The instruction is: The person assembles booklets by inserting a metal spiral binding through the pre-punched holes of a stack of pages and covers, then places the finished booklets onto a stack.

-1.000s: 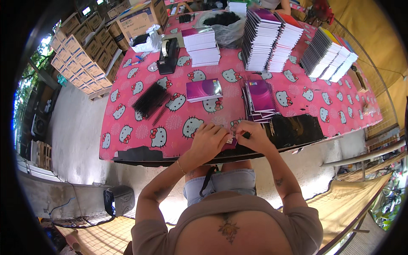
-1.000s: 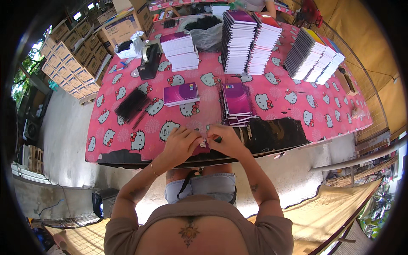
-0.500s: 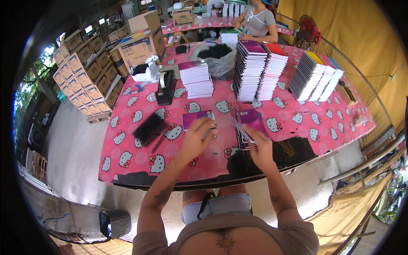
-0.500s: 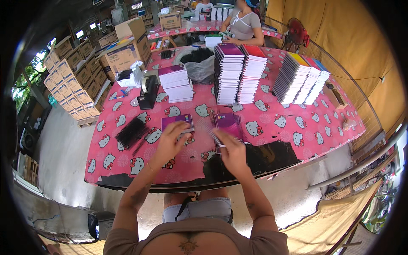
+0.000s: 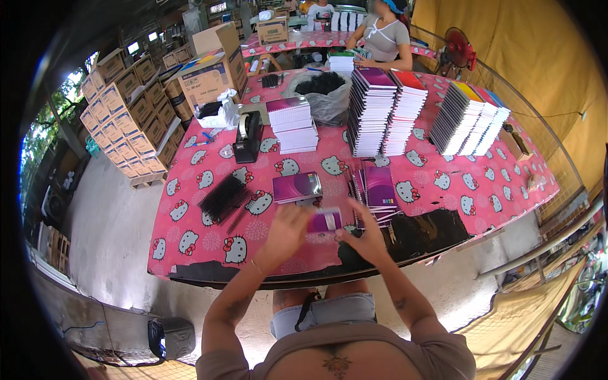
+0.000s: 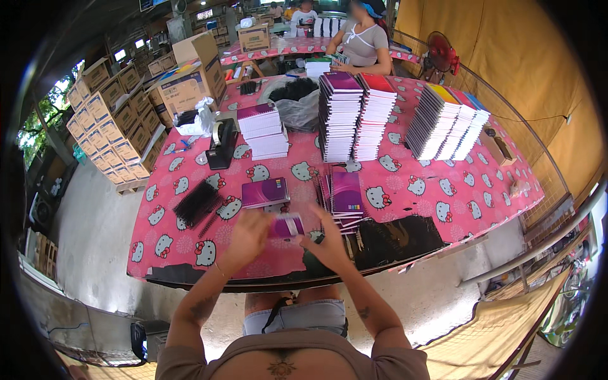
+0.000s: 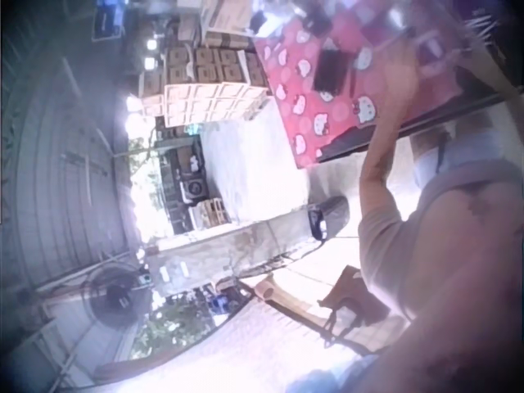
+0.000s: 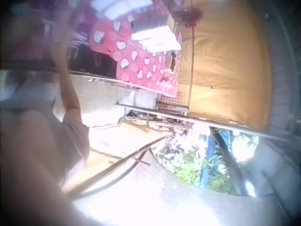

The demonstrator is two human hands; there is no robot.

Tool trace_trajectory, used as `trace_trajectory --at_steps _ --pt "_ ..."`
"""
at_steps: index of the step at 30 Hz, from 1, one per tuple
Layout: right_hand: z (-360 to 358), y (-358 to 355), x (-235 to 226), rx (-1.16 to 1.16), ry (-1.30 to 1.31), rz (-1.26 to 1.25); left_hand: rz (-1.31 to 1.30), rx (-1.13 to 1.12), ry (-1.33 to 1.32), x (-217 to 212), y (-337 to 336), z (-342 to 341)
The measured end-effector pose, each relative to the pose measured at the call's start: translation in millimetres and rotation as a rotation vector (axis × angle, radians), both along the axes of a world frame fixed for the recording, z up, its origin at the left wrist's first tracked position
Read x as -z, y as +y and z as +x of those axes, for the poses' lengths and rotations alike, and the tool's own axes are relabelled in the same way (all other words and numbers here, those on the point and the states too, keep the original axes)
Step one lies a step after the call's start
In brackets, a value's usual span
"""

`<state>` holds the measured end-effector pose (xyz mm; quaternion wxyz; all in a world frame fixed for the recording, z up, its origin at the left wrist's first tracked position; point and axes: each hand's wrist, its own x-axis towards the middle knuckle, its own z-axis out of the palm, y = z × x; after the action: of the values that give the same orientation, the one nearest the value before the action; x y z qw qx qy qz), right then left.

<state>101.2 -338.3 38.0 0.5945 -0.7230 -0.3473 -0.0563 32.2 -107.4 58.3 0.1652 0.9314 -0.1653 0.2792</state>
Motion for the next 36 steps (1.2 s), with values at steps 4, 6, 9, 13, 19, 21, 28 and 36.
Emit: trace_trajectory --at_steps 4,6,9,13,19,21,28,36 --pt "-19 18 72 -0.152 0.398 0.14 -0.144 -0.004 -0.114 34 -31 -32" --pt "-20 24 66 -0.136 0.406 0.155 -0.485 -0.19 -0.09 38 -45 -38" --pt "-32 31 52 -0.151 0.436 0.151 -0.536 -0.217 -0.019 66 -47 -46" --pt "-21 9 53 -0.059 0.362 0.115 -0.532 -0.031 0.066 29 -6 -29" --pt "-29 14 35 -0.058 0.441 0.037 0.057 -0.666 0.052 73 145 4" --pt "-22 15 34 -0.097 0.45 0.034 0.1 -0.619 0.09 79 147 6" --pt "-17 20 46 -0.161 0.438 0.13 0.062 -0.644 -0.12 48 110 -9" --pt "-18 26 52 -0.158 0.488 0.0 -1.071 -0.337 0.085 68 -6 -51"
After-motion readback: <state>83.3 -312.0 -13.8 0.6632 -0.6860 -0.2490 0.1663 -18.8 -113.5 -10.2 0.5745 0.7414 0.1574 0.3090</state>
